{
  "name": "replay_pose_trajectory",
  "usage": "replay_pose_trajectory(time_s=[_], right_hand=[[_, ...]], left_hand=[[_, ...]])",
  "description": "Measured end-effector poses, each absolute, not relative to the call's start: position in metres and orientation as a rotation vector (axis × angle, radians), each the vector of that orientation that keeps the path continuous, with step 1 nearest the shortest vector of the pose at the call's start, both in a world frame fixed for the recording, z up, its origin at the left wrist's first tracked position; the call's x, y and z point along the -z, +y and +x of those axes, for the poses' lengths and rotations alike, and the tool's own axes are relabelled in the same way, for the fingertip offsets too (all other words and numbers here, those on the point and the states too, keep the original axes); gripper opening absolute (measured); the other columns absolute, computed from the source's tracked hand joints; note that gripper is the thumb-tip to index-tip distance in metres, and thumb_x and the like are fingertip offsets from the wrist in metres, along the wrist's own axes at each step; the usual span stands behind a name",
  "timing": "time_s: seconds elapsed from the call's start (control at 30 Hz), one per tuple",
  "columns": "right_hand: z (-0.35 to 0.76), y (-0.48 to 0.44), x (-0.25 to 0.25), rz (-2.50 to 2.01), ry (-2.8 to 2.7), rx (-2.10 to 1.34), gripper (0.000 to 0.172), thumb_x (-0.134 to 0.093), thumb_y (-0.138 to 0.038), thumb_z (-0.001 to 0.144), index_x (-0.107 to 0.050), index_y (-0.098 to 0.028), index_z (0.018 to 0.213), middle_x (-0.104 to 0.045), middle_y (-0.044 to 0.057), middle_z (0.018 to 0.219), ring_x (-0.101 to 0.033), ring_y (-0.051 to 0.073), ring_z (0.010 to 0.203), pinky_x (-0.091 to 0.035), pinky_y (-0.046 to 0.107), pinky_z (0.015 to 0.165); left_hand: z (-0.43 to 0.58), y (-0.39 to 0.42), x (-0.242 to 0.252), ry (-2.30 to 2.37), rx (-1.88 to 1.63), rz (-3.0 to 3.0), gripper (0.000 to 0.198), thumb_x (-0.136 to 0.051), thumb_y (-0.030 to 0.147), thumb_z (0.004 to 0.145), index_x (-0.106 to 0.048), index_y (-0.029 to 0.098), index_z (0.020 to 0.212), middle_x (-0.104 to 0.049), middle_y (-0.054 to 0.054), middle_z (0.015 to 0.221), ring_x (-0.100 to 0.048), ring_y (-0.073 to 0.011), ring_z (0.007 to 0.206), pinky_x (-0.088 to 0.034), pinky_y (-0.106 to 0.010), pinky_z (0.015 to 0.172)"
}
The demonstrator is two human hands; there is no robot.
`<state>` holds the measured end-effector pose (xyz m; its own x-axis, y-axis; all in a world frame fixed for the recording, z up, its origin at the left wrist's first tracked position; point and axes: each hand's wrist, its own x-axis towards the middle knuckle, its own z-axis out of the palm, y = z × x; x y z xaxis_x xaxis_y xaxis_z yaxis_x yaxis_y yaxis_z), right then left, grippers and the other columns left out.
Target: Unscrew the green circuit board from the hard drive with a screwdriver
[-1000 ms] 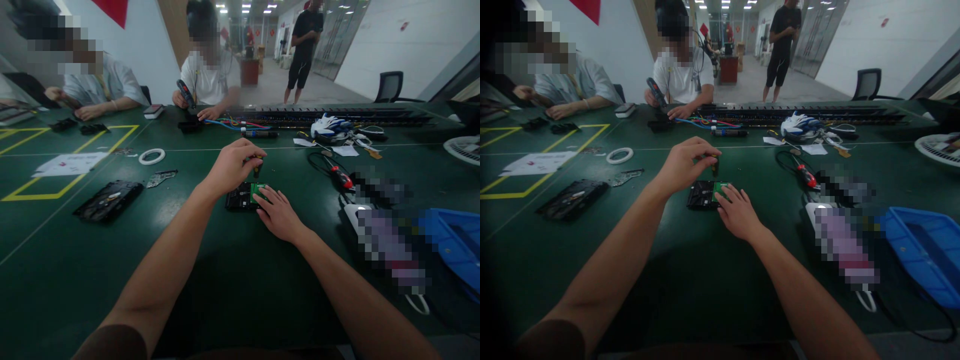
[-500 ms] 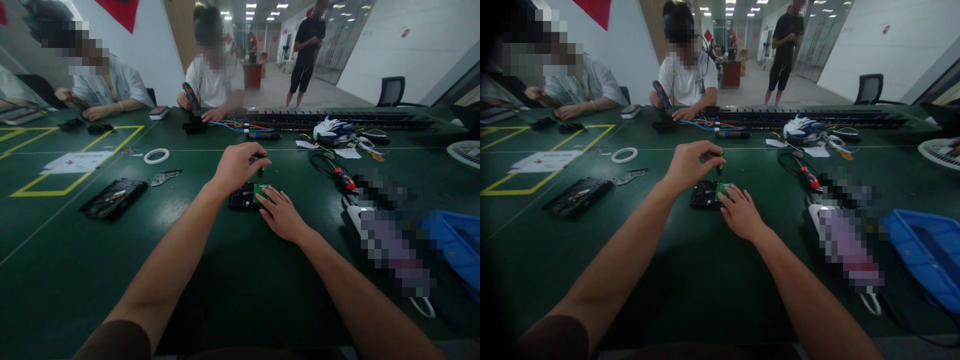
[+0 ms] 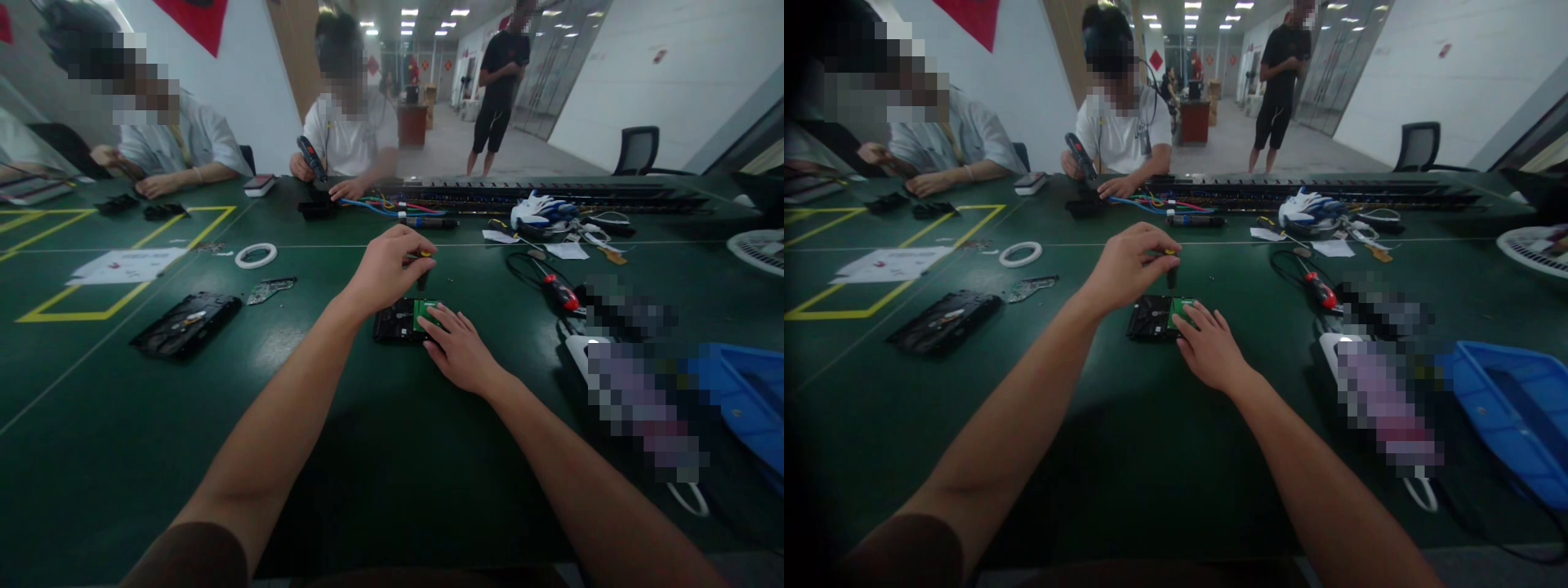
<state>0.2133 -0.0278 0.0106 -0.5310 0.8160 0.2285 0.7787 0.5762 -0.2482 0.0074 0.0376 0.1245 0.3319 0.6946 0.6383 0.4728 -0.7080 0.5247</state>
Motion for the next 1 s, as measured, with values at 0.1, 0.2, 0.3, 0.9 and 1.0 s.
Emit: replay_pose_trajectory(time_s=[0.1, 0.2, 0.3, 0.9, 1.0], right_hand=[[0.213, -0.028, -0.01, -1.311, -2.496, -0.15, 0.048, -0.045, -0.034, 0.107, -0.051, -0.026, 0.154, -0.043, 0.011, 0.166, -0.027, 0.031, 0.159, -0.025, 0.063, 0.126], [0.213, -0.028, -0.012, -1.318, -2.505, -0.145, 0.048, -0.045, -0.034, 0.107, -0.052, -0.024, 0.154, -0.043, 0.011, 0.166, -0.028, 0.031, 0.159, -0.026, 0.062, 0.126], [0.212, -0.028, -0.013, -1.325, -2.497, -0.151, 0.048, -0.046, -0.033, 0.106, -0.052, -0.026, 0.153, -0.044, 0.011, 0.165, -0.029, 0.031, 0.159, -0.027, 0.062, 0.126], [0.212, -0.029, -0.013, -1.318, -2.495, -0.151, 0.048, -0.046, -0.032, 0.106, -0.052, -0.025, 0.153, -0.042, 0.011, 0.166, -0.027, 0.031, 0.159, -0.027, 0.062, 0.126], [0.212, -0.029, -0.013, -1.316, -2.496, -0.153, 0.047, -0.046, -0.032, 0.106, -0.052, -0.026, 0.153, -0.042, 0.01, 0.166, -0.027, 0.031, 0.159, -0.027, 0.062, 0.126]], left_hand=[[0.007, 0.037, -0.126, 1.091, -1.319, 2.4, 0.013, -0.071, 0.02, 0.091, -0.078, 0.021, 0.102, -0.071, -0.006, 0.104, -0.068, -0.0181, 0.093, -0.06, -0.034, 0.084], [0.007, 0.038, -0.126, 1.1, -1.317, 2.448, 0.016, -0.07, 0.017, 0.091, -0.079, 0.022, 0.103, -0.072, -0.006, 0.103, -0.068, -0.0185, 0.093, -0.058, -0.036, 0.088], [0.005, 0.039, -0.128, 1.051, -1.293, 2.474, 0.022, -0.065, 0.012, 0.092, -0.079, 0.023, 0.106, -0.075, -0.005, 0.106, -0.07, -0.0198, 0.098, -0.058, -0.038, 0.093], [0.009, 0.041, -0.117, 0.944, -1.378, 2.39, 0.017, -0.079, 0.02, 0.085, -0.069, 0.019, 0.099, -0.068, -0.007, 0.116, -0.067, -0.0184, 0.103, -0.062, -0.033, 0.086], [0.009, 0.042, -0.116, 1.024, -1.388, 2.372, 0.018, -0.08, 0.021, 0.084, -0.067, 0.019, 0.096, -0.065, -0.006, 0.112, -0.065, -0.0173, 0.099, -0.062, -0.032, 0.083]])
